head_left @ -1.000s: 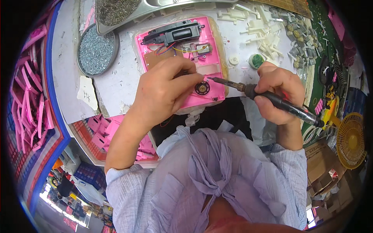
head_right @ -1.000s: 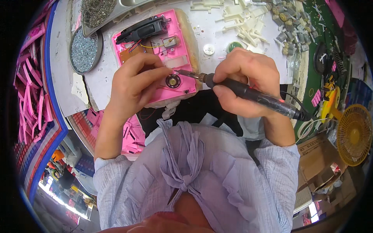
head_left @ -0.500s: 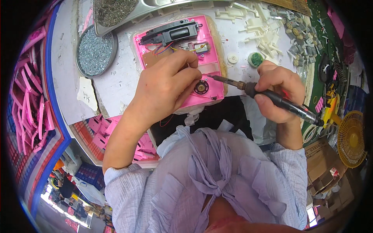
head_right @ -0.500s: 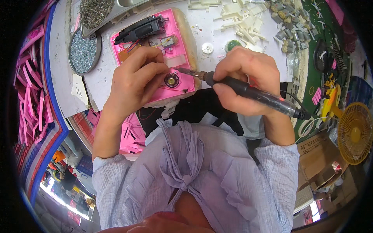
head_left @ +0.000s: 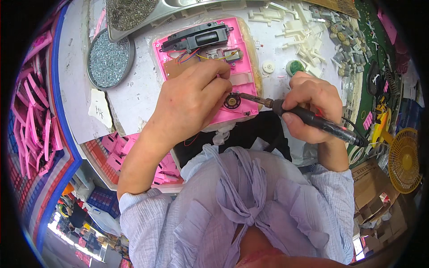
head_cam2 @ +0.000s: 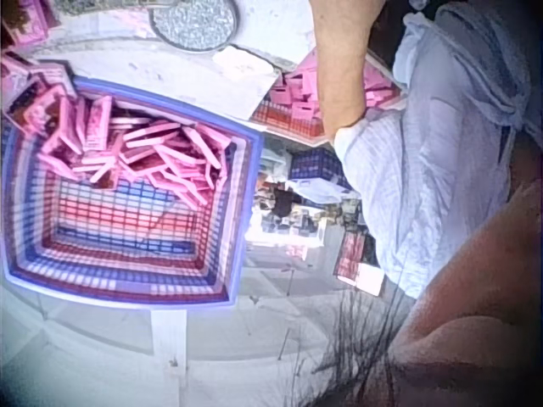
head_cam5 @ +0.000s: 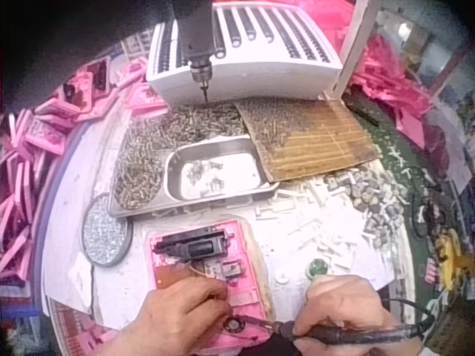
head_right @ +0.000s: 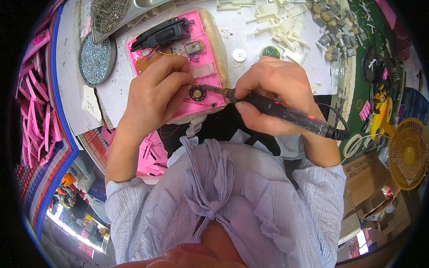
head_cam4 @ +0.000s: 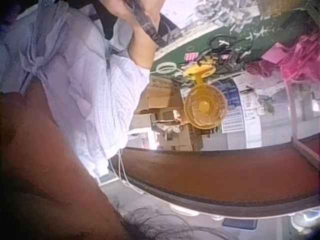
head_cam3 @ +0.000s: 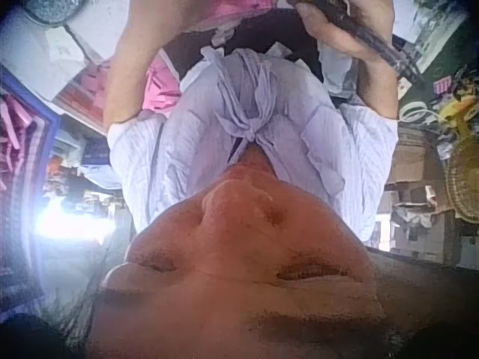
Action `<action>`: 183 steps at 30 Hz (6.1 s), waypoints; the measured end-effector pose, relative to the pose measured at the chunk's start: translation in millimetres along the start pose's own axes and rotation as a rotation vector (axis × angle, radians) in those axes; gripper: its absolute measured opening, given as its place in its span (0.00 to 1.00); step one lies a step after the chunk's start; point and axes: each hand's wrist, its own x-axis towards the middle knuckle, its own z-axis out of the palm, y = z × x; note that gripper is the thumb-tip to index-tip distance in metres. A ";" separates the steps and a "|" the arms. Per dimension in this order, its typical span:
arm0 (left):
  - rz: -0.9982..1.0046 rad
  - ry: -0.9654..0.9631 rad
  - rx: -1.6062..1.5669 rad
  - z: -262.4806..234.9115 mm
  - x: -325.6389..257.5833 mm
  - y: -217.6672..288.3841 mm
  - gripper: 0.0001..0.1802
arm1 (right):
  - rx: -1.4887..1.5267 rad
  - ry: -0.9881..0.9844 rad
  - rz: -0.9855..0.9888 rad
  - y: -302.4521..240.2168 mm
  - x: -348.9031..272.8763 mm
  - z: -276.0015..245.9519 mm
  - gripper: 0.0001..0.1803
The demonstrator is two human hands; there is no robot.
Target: Assembling and soldering components inside a pink electronic toy housing.
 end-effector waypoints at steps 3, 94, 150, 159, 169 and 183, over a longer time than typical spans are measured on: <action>0.001 -0.015 0.004 -1.1 0.6 0.0 0.13 | 0.002 0.001 -0.002 -0.1 -0.2 0.6 0.14; 0.055 0.162 0.117 -2.7 -36.6 -6.3 0.24 | -0.496 -0.127 0.072 -16.2 24.4 53.7 0.08; -0.102 -0.056 -0.092 -19.0 64.4 -37.6 0.14 | -1.538 -0.086 0.970 337.6 -10.1 -562.0 0.24; -0.092 -0.036 -0.026 -26.6 66.8 -38.5 0.25 | -1.587 0.262 1.113 261.9 47.6 -432.5 0.25; -0.125 0.068 -0.136 -43.2 38.9 -32.2 0.26 | -1.397 0.176 1.035 380.4 18.9 -577.5 0.33; -0.066 0.033 0.033 -42.2 19.6 -8.8 0.08 | -0.695 0.808 1.029 199.9 56.0 -511.6 0.29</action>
